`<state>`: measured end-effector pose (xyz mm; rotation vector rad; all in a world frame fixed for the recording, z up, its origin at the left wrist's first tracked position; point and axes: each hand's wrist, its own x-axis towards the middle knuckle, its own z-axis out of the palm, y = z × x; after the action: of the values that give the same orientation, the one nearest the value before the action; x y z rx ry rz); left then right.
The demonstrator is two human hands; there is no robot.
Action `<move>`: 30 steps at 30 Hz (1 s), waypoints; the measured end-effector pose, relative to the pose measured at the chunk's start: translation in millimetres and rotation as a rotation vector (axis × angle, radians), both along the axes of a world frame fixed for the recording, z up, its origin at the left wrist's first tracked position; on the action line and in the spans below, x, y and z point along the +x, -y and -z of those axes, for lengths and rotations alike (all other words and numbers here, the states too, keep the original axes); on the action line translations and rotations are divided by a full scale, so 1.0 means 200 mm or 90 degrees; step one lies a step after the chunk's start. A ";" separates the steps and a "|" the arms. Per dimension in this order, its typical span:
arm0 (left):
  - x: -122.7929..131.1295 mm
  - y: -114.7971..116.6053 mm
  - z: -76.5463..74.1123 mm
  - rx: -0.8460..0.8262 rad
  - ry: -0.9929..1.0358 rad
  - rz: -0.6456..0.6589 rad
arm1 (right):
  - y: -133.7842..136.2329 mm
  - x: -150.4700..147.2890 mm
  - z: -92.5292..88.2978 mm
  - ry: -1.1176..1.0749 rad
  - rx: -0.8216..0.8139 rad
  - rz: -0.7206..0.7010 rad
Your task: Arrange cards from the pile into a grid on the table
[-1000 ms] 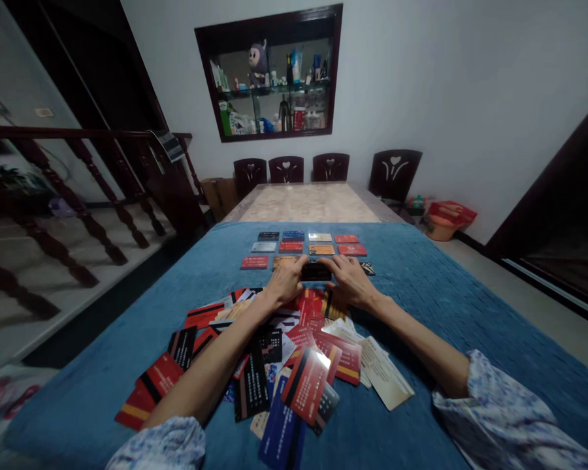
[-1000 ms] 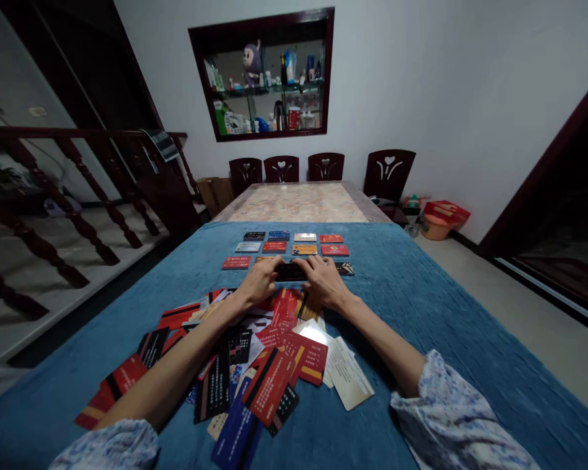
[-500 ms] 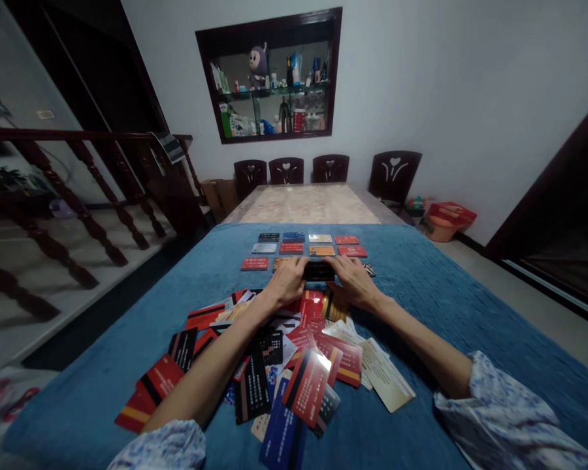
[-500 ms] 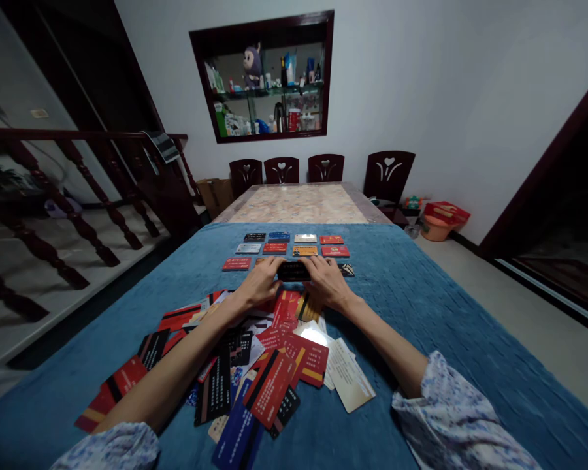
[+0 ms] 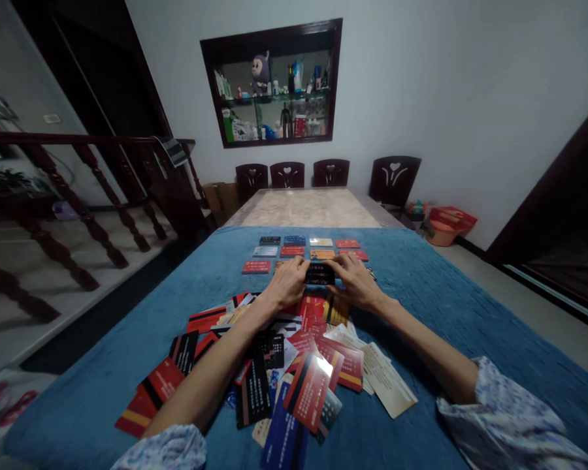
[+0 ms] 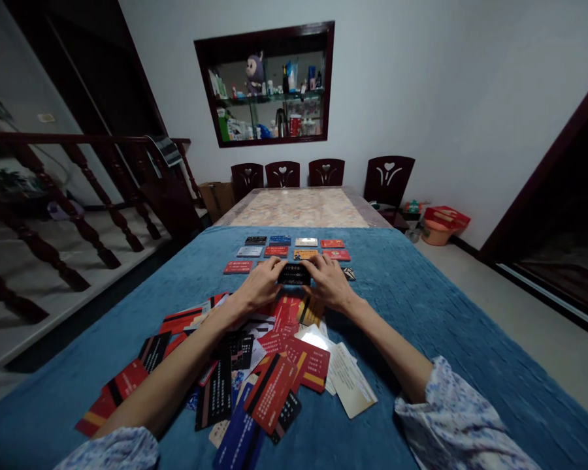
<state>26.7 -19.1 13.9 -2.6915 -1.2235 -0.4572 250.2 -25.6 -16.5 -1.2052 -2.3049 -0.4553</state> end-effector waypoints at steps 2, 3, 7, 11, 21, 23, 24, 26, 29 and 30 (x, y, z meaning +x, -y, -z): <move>0.00 0.01 -0.02 0.001 -0.022 -0.009 | -0.01 0.00 0.00 -0.003 0.010 -0.016; 0.01 0.01 -0.03 -0.001 -0.034 -0.015 | -0.01 0.00 0.00 -0.004 0.011 -0.025; 0.01 0.04 -0.07 -0.015 -0.078 -0.036 | -0.03 0.00 -0.01 -0.001 -0.001 -0.051; -0.01 0.03 -0.11 -0.033 -0.100 -0.034 | -0.06 0.00 -0.04 0.007 -0.014 -0.073; -0.15 -0.05 -0.18 -0.073 -0.089 -0.018 | -0.09 -0.12 -0.21 0.073 -0.120 -0.061; -0.18 -0.07 -0.19 -0.079 -0.075 -0.020 | -0.11 -0.16 -0.24 0.088 -0.134 -0.051; -0.20 -0.09 -0.20 -0.082 -0.070 -0.021 | -0.12 -0.18 -0.25 0.096 -0.140 -0.043; -0.23 -0.12 -0.20 -0.089 -0.067 -0.026 | -0.14 -0.22 -0.27 0.113 -0.152 -0.021; -0.28 -0.17 -0.22 -0.106 -0.067 -0.037 | -0.19 -0.29 -0.31 0.134 -0.171 0.006; -0.29 -0.19 -0.22 -0.111 -0.067 -0.040 | -0.20 -0.31 -0.33 0.140 -0.179 0.009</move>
<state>-31.5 19.1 58.8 -2.7672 -1.3721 -0.2057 187.2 14.7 49.0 -1.3615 -2.6172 -0.2869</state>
